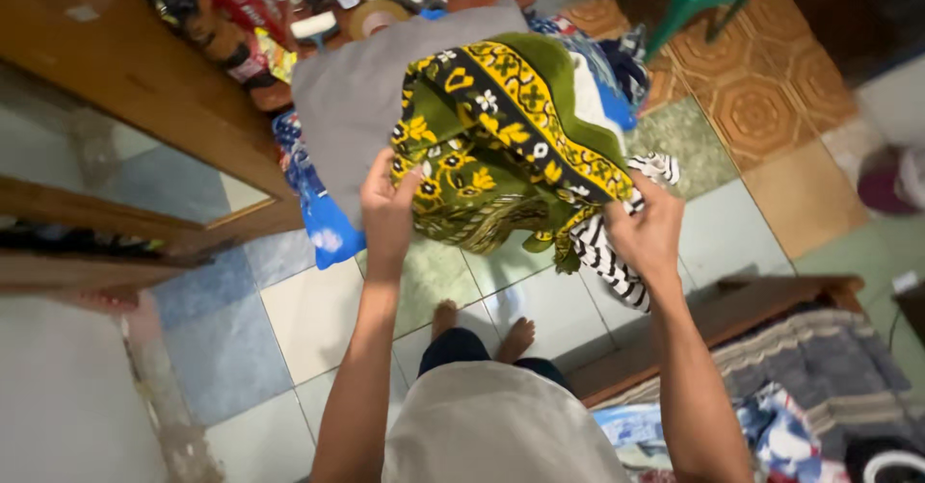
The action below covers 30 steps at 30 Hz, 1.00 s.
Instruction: The person organizes a cluttered bedroom by picking up various clothing items from a bed and placing them into a laundry basket. They also handle a portable fan and a handheld vacuum cleaner, moving them around the room.
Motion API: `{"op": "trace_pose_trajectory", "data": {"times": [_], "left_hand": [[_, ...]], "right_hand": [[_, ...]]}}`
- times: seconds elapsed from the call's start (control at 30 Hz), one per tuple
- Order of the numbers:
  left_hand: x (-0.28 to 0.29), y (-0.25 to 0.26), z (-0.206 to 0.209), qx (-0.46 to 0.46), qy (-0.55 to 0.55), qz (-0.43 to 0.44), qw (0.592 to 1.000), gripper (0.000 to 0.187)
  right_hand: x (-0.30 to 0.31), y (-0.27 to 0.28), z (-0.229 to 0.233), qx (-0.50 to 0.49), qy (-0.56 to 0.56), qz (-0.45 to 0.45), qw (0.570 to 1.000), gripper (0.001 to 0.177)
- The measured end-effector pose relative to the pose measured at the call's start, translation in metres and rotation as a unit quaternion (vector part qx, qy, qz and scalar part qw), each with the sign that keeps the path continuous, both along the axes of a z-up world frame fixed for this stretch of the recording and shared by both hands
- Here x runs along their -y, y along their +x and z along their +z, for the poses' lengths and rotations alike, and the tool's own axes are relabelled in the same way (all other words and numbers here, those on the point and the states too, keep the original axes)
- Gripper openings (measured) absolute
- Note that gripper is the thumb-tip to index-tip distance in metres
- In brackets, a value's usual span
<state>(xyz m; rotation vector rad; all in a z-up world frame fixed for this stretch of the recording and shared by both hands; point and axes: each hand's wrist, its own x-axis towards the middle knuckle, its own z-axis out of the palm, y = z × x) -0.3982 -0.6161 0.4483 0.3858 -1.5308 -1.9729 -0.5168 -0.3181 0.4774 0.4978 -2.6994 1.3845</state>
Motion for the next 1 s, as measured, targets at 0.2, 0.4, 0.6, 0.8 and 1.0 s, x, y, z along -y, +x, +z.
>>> {"op": "trace_pose_trajectory", "data": {"times": [0.2,0.4,0.6,0.8,1.0], "left_hand": [[0.029,-0.016,0.014,-0.079,-0.032,0.191,0.978,0.028],[0.101,-0.095,0.009,-0.121,0.026,0.228,0.966,0.031],[0.141,-0.209,-0.07,0.054,-0.335,0.192,0.921,0.058],[0.113,-0.232,-0.183,0.257,-0.513,-0.036,0.818,0.099],[0.116,-0.252,-0.201,0.315,-0.539,-0.039,0.78,0.104]], "right_hand": [[0.039,-0.066,-0.015,-0.093,0.054,0.026,0.994,0.037],[0.085,-0.145,-0.043,-0.09,0.078,-0.014,0.993,0.037],[0.156,-0.223,-0.139,0.027,0.161,-0.045,0.986,0.036],[0.19,-0.246,-0.213,0.136,0.239,0.047,0.96,0.055],[0.163,-0.263,-0.201,0.214,0.199,0.068,0.954,0.072]]}}
